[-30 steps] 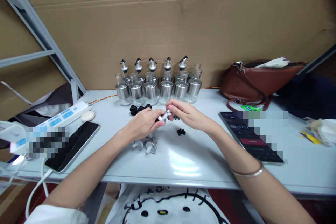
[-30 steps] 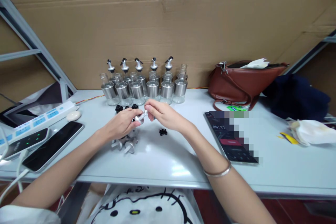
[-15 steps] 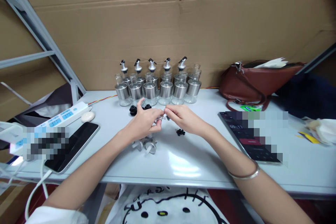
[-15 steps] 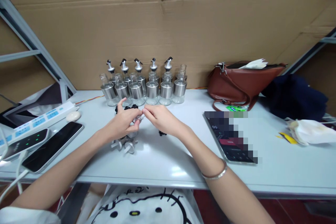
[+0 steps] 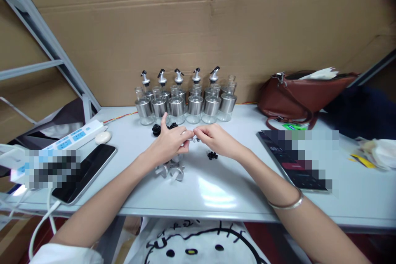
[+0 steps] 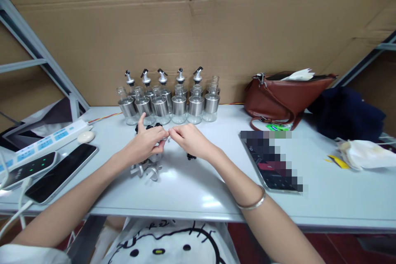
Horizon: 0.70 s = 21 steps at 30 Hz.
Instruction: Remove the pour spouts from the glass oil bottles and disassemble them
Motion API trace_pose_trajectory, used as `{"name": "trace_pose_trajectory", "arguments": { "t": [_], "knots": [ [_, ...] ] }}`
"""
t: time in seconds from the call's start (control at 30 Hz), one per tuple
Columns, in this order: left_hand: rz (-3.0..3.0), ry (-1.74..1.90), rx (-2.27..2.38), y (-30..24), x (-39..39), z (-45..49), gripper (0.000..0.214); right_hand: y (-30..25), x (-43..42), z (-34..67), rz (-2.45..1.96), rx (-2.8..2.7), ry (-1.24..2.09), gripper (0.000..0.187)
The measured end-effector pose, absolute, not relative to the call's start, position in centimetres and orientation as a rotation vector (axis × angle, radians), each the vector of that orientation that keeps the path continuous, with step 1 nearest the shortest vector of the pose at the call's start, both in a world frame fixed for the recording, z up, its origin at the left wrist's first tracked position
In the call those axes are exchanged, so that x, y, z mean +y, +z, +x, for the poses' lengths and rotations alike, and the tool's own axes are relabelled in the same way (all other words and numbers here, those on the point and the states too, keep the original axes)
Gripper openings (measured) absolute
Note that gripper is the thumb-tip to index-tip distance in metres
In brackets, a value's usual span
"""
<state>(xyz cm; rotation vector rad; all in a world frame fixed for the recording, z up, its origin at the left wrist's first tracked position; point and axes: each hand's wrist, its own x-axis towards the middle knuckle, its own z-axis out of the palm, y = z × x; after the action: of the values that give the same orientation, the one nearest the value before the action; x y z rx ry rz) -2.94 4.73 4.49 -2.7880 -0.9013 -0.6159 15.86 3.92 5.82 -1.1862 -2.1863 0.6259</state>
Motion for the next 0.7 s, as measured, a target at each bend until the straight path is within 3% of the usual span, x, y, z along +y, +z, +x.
{"name": "trace_pose_trajectory", "arguments": {
  "t": [0.7],
  "knots": [
    [-2.421,-0.741,-0.793,3.44,5.43,-2.83,0.014,5.11,4.4,15.68,-1.531,-1.958,0.817,0.034]
  ]
}}
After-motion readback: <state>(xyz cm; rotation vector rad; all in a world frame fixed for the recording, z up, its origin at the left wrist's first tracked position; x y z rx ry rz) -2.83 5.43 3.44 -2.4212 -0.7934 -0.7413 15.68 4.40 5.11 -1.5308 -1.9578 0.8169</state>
